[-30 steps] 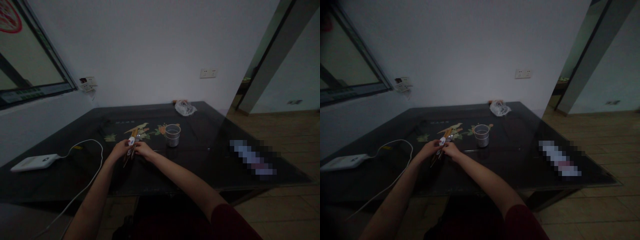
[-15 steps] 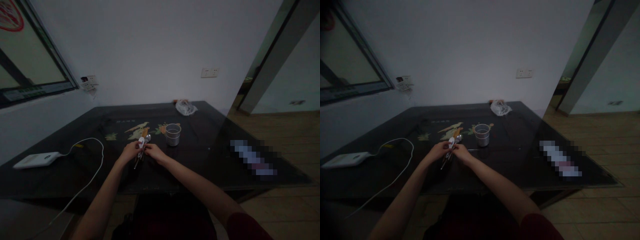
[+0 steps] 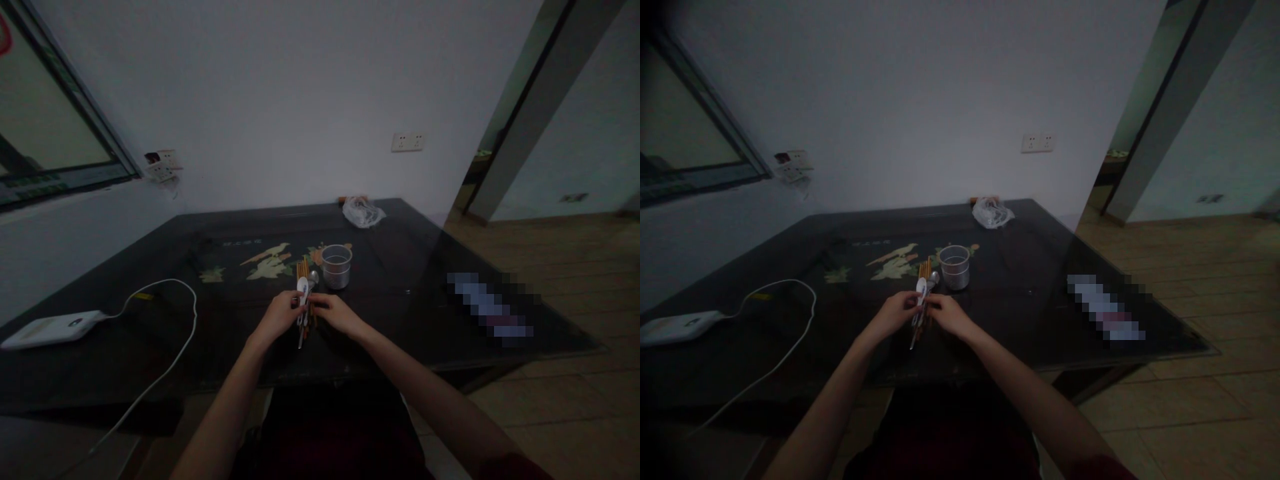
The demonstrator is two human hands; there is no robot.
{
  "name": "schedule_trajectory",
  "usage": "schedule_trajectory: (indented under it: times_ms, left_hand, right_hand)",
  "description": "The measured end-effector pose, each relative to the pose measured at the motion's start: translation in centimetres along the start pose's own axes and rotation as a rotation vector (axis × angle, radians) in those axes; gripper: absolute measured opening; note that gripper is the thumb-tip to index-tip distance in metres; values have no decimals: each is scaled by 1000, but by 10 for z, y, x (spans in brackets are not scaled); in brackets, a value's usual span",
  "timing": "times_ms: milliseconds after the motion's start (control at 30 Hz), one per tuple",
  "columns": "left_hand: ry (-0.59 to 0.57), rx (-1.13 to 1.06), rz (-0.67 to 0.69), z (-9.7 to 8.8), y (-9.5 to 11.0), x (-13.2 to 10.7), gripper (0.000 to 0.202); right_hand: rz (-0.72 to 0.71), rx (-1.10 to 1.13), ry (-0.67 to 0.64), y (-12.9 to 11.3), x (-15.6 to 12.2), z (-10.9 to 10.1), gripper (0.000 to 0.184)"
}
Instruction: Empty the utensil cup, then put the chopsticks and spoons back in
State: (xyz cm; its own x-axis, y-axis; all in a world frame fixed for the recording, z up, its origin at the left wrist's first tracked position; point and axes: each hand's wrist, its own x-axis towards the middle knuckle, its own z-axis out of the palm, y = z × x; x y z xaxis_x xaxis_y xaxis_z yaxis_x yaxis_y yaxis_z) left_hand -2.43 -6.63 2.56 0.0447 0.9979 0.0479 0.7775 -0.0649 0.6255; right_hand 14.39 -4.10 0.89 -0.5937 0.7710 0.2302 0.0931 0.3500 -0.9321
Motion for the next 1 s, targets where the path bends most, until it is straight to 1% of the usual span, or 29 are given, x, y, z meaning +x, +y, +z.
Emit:
schedule_trajectory:
  times_ms: [200, 367, 500, 633, 733, 833, 933, 1000]
  left_hand:
    - [39, -28, 6, 2, -1, -5, 32]
    - [-14, -149, -15, 0, -1, -3, 33]
    - [-37, -219, -6, -7, -5, 0, 33]
    - [-27, -169, 15, -21, -8, 4, 34]
    - [2, -113, 11, -30, -11, 14, 34]
    - [41, -46, 33, -32, -15, 31, 34]
    - [104, -17, 91, -23, -19, 49, 31]
    - [190, -18, 132, -13, -20, 56, 28]
  right_hand:
    - [8, -144, 42, 5, -2, -2, 32]
    - [42, -254, 105, 1, -7, -6, 33]
    - [63, -313, 137, -4, -9, -10, 33]
    - [71, -369, 158, -8, -10, -13, 30]
    - [75, -429, 182, -9, -11, -15, 29]
    - [54, -478, 222, -11, -11, -14, 27]
    - [-4, -533, 224, -13, -9, -9, 24]
    - [-53, -572, 197, -14, -8, -4, 22]
